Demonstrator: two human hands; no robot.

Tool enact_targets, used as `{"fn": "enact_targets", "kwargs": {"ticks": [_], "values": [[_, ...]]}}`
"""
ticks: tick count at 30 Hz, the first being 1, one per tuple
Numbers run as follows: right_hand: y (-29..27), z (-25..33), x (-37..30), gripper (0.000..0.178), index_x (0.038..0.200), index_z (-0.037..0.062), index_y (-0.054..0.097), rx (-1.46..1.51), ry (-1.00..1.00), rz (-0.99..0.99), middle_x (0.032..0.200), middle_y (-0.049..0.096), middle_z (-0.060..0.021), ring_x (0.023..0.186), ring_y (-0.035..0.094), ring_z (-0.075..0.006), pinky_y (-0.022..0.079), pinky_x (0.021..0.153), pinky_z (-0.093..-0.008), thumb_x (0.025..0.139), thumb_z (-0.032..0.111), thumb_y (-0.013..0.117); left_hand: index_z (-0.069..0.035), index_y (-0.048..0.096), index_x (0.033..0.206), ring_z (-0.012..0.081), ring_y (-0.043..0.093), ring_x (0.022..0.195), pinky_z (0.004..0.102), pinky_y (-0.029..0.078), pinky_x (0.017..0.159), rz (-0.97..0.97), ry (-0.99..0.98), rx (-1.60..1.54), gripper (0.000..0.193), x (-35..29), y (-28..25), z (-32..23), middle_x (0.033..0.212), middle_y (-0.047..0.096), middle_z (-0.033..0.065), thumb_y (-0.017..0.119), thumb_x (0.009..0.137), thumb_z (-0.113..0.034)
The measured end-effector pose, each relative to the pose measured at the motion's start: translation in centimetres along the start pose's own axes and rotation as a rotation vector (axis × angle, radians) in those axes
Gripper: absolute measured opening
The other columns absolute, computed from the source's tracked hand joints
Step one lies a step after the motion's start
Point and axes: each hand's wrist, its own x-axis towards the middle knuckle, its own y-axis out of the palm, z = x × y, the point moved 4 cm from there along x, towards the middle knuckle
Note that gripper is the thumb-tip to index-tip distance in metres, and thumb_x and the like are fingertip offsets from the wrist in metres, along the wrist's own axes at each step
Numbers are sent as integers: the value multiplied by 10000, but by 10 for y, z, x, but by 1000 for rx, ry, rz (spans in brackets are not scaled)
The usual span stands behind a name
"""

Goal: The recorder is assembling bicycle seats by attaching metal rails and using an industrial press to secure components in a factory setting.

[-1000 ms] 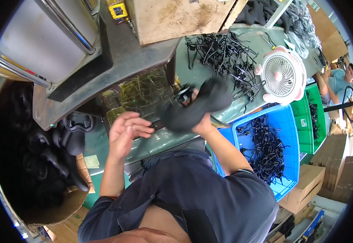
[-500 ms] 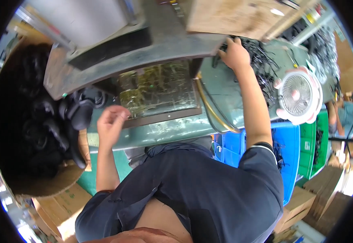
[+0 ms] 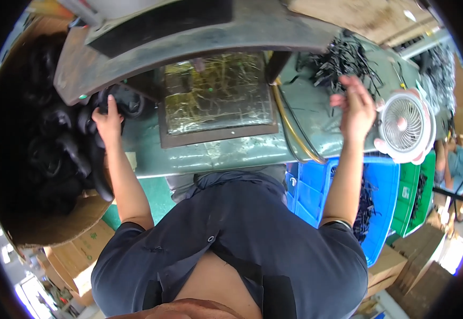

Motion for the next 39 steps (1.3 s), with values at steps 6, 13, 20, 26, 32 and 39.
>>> {"fn": "enact_targets", "kwargs": {"ticks": [6,13,20,26,32,39], "values": [[-52,-56,-74,382,1428,-85,612,-219,175,-17,1317,737,-196,1053,754,-221,600,958,-317,1070,47,626,-19,624,1394,465,628,1263,510,513,1074,-74,355,481,802,19,-8,-45,1351,635,312,833,832,-552],[22,-36,-81,688,1482,21,583,-1088,-164,446,1399,622,-213,1182,658,-376,529,1004,-425,888,261,833,-30,622,1297,426,689,1126,466,559,984,-270,900,168,574,-45,-53,-72,1201,700,209,890,801,-138],[22,-63,-71,579,1392,15,644,-1147,-176,423,1270,674,-200,1136,671,-364,514,1037,-416,873,209,814,-109,406,1563,477,729,1112,506,643,895,-236,1483,79,875,-111,-130,-33,1316,648,249,689,764,106],[-3,-26,-60,513,1376,-14,649,-857,-197,305,1301,680,-98,1104,645,-217,501,1005,-328,885,46,785,-73,544,1487,383,696,1066,454,613,943,-307,1222,174,761,-155,-153,-42,1260,623,222,781,786,103],[98,37,-112,633,1321,-32,667,-562,-388,628,1065,560,-75,838,537,-152,450,732,-270,752,176,848,-33,569,1385,191,697,1048,333,575,970,-115,-27,-794,559,-144,-120,14,1186,710,111,816,891,50],[115,24,-136,691,1323,-44,668,-419,-249,649,1058,580,-86,864,535,-148,429,697,-257,744,279,865,103,584,1394,356,744,1132,403,626,1014,439,-848,-1405,382,-154,-87,93,1301,719,231,597,1043,-50]]}}
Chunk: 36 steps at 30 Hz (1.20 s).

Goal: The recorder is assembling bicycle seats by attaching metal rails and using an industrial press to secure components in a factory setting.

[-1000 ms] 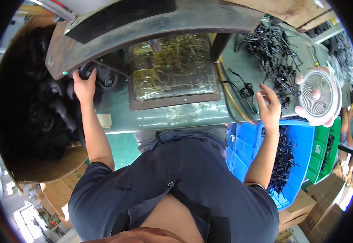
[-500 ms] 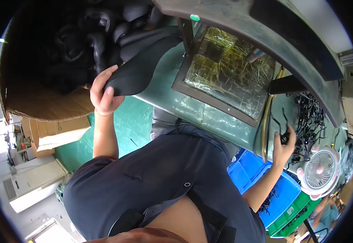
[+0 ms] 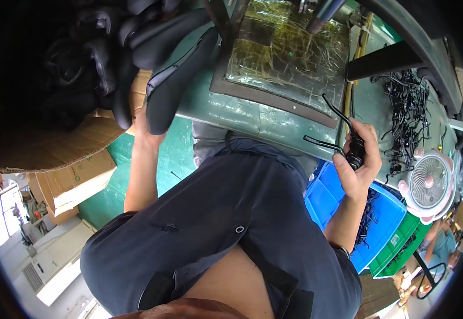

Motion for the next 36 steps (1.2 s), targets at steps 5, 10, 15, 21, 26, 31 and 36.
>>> {"fn": "enact_targets", "kwargs": {"ticks": [5,10,15,21,26,31,36], "values": [[20,10,6,717,1316,-36,672,37,-1,45,1066,574,-90,863,531,-142,438,686,-244,748,350,881,77,624,1340,324,761,1084,404,650,962,5,50,-103,339,-15,18,24,1267,733,207,507,1097,-128],[29,14,8,736,1303,-31,683,55,-55,138,1082,611,-105,832,532,-140,442,662,-255,725,371,896,19,583,1384,243,720,1135,385,606,1010,127,335,562,446,-18,52,38,1252,714,149,726,962,6],[41,19,17,682,1276,-44,695,-45,-131,227,1141,699,-165,920,667,-245,536,771,-328,695,227,927,-39,600,1374,156,686,1101,319,561,987,296,613,1226,600,-4,79,82,1215,721,57,875,844,19],[48,23,11,700,1280,-30,716,-55,-242,293,1066,703,-162,933,702,-293,564,812,-360,663,197,958,-68,608,1363,339,693,1127,390,553,968,771,624,1728,732,18,113,80,1177,694,152,971,761,-273],[64,17,5,676,1271,35,751,-65,-339,316,986,680,-116,722,673,-261,559,626,-345,664,245,962,-45,658,1315,199,695,1044,318,540,912,804,108,1751,645,38,139,100,1112,716,111,956,796,-286],[61,23,11,660,1253,50,766,-180,-402,317,964,665,-87,667,644,-223,526,557,-331,654,261,947,-42,681,1303,134,659,1130,315,540,965,914,-63,1274,469,31,130,113,1214,713,49,873,920,-235],[56,27,18,670,1251,34,768,-246,-408,445,977,665,-102,691,652,-243,524,570,-338,650,272,944,-44,673,1386,155,637,1219,336,509,1061,884,-4,1043,506,5,124,125,1317,694,48,817,982,-312]]}}
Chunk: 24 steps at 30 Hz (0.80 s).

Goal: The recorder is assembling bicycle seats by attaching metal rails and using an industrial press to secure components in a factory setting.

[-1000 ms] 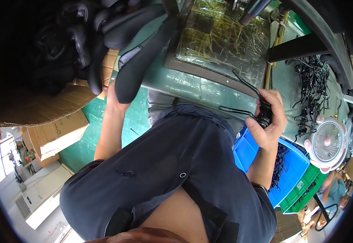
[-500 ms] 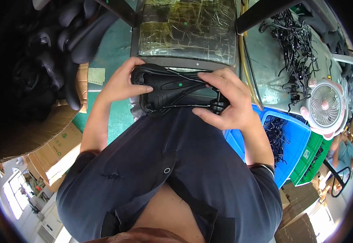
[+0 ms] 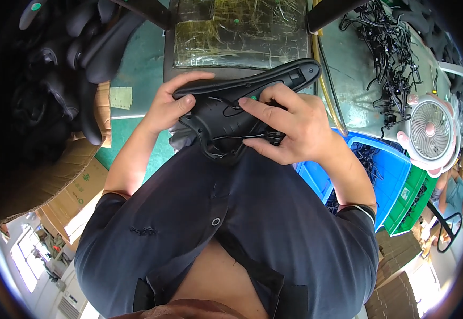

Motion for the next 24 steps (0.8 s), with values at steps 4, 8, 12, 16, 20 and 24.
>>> {"fn": "enact_targets", "kwargs": {"ticks": [4,8,12,16,20,24], "values": [[4,7,-3,656,1232,37,774,9,-13,59,964,665,-98,663,638,-227,508,544,-336,646,279,940,-40,654,1416,168,637,1230,337,506,1059,31,26,-34,556,-9,-1,2,1326,695,57,789,999,-383],[8,7,5,627,1223,44,778,27,-82,87,957,656,-93,651,635,-221,507,530,-336,659,273,931,-50,639,1375,125,636,1165,297,520,963,156,-126,-69,462,-9,-5,-6,1309,695,37,767,1011,-305],[14,15,17,597,1205,75,778,31,-240,103,949,626,-64,619,624,-215,513,523,-341,656,273,906,-56,631,1336,97,625,1133,276,512,910,204,-227,-44,392,-4,5,-23,1312,690,27,747,1012,-244],[17,17,22,617,1202,93,767,49,-279,123,951,607,-42,622,630,-219,519,529,-354,625,269,897,-43,636,1402,133,621,1218,304,516,1001,261,-119,-47,443,-4,14,-19,1363,681,50,745,1012,-224],[17,16,23,532,1156,70,790,65,-303,137,929,627,-57,596,624,-207,514,505,-338,685,296,887,-28,657,1423,159,623,1264,333,502,1083,249,-39,-12,446,-2,19,-21,1356,696,69,747,1005,-155],[15,15,24,594,1192,91,745,42,-348,184,984,605,-48,598,616,-228,496,496,-379,649,291,883,-16,676,1398,166,655,1219,340,515,1070,247,-15,140,420,1,27,-30,1313,724,80,751,996,-112]]}}
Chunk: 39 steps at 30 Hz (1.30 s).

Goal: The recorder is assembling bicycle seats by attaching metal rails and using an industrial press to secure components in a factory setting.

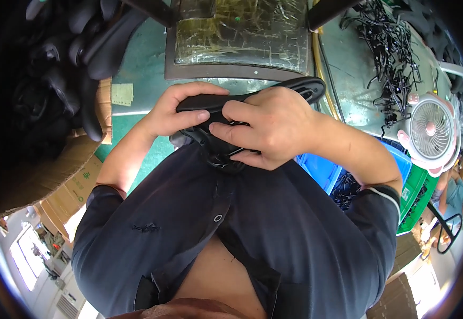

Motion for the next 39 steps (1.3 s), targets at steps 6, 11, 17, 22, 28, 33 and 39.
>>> {"fn": "enact_targets", "kwargs": {"ticks": [6,11,17,22,28,33,39], "values": [[-32,-21,15,597,1230,88,729,-24,-40,-10,1211,640,-131,1006,669,-334,556,814,-454,701,315,888,12,672,1398,183,658,1236,350,513,1078,-177,60,-50,408,1,-14,2,1335,722,101,724,1010,-103],[-24,-56,-20,885,1481,-76,510,-106,719,-409,1436,543,-334,1310,563,-524,491,1125,-509,843,422,869,25,650,1420,165,618,1246,317,474,1102,-759,25,-218,431,25,-30,43,1373,682,122,710,1047,-182],[16,-110,-23,548,1317,-44,641,-333,789,-612,1109,682,-222,945,715,-419,605,830,-478,873,258,753,21,673,1287,325,621,1276,402,457,1128,-947,359,586,382,78,-16,9,1425,631,211,731,1032,-258],[22,-128,-12,469,1255,26,711,-487,766,-686,1136,718,-167,948,739,-359,619,801,-449,822,205,733,25,703,840,424,686,1031,477,559,913,-833,485,1182,236,116,-24,1,1174,720,227,773,934,-180],[15,-149,-3,439,1238,43,706,-488,749,-756,1079,710,-148,901,734,-361,613,749,-457,847,236,757,10,673,797,381,703,932,454,579,794,-821,584,1180,236,136,-48,-5,1084,735,153,768,932,-159],[14,-144,-4,592,1358,-22,631,-362,759,-809,1190,711,-223,1021,727,-404,608,848,-470,911,337,778,-51,674,982,387,713,1053,452,592,851,-939,548,1099,213,126,-44,-5,1282,680,164,807,911,-202],[8,-132,-13,814,1514,-80,475,-278,824,-779,1343,654,-327,1218,660,-466,526,1061,-488,948,427,764,-62,606,1241,407,670,1184,454,552,990,-977,539,921,458,111,-42,-1,1376,629,183,823,888,-258]]}}
